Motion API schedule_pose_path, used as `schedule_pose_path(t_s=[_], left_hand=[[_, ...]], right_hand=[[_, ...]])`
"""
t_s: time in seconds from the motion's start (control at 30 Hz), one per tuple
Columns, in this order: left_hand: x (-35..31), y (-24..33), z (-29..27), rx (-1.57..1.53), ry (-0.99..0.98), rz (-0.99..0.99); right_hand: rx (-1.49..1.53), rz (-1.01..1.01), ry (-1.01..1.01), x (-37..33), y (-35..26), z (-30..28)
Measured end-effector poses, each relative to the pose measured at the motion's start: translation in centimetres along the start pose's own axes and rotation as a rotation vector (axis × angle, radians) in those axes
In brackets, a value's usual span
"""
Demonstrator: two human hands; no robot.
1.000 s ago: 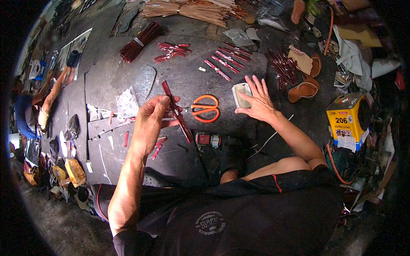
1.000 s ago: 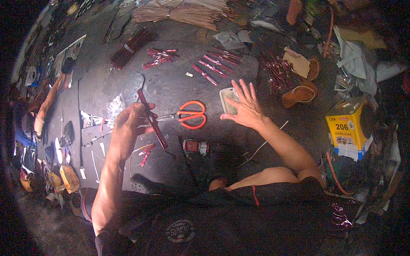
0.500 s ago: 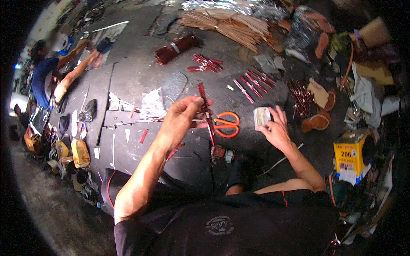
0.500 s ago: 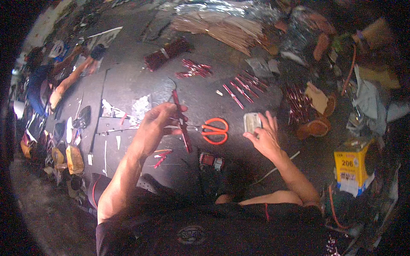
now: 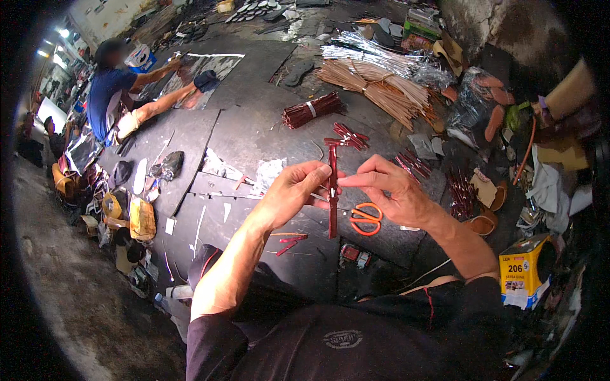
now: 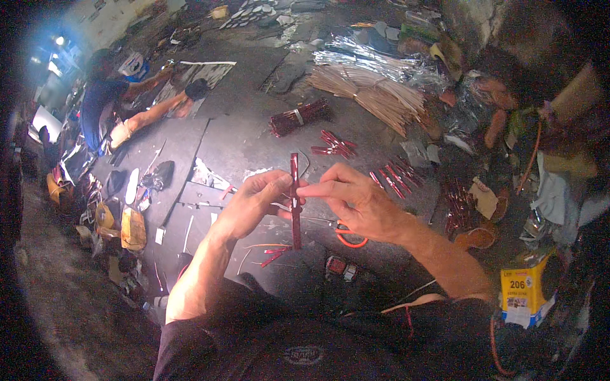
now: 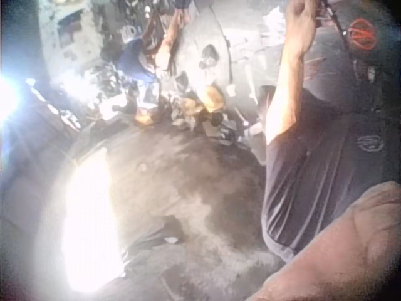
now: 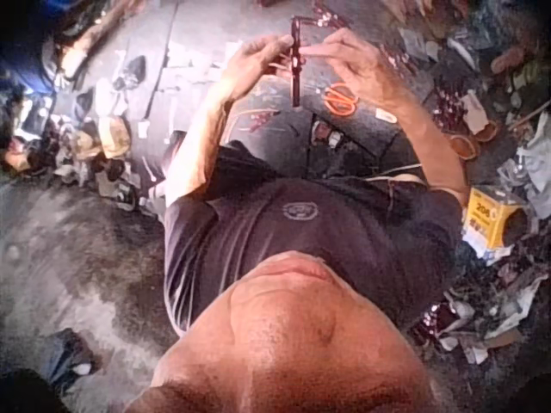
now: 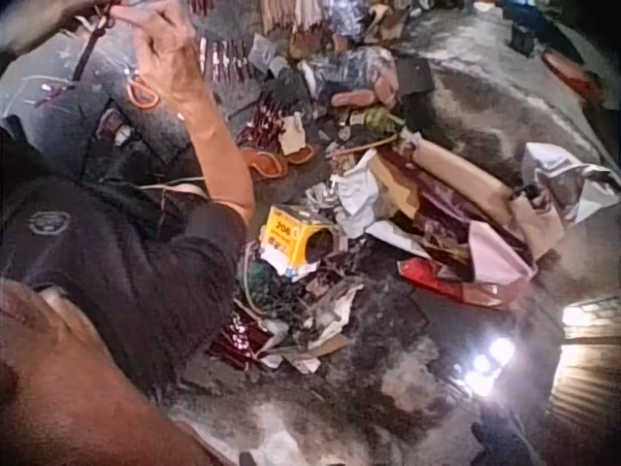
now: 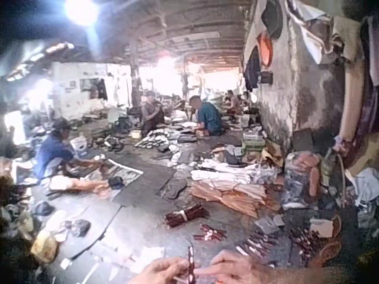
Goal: The person repeatedly picks up red strips, folds them, and cuts them with scissors. The person places the cut pieces on the floor and continues the process with new strips.
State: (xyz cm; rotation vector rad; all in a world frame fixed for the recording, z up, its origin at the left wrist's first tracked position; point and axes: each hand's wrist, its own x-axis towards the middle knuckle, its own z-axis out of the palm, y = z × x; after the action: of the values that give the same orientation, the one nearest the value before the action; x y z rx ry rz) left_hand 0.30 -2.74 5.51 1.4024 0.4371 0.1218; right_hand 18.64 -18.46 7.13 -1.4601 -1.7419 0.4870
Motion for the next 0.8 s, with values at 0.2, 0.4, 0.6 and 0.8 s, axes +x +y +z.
schedule_pose_path(t_s=[0.2,0.4,0.6,0.8], left_hand=[[-2.1,-0.6,-1.9,-0.01,0.044,-0.002],[-3.7,-0.2,-2.7,0.009,0.09,-0.004],[-3.9,-0.7,-2.9,0.012,0.134,-0.015],[-3.4,-0.6,-2.7,0.017,0.132,-0.033]], right_hand=[[0.051,-0.059,0.017,1.4,0.3,3.4],[0.017,-0.179,-0.028,2.9,0.8,5.7],[-0.052,-0.302,-0.041,2.7,1.5,6.1],[-0.126,-0.369,-0.02,2.4,1.3,5.7]])
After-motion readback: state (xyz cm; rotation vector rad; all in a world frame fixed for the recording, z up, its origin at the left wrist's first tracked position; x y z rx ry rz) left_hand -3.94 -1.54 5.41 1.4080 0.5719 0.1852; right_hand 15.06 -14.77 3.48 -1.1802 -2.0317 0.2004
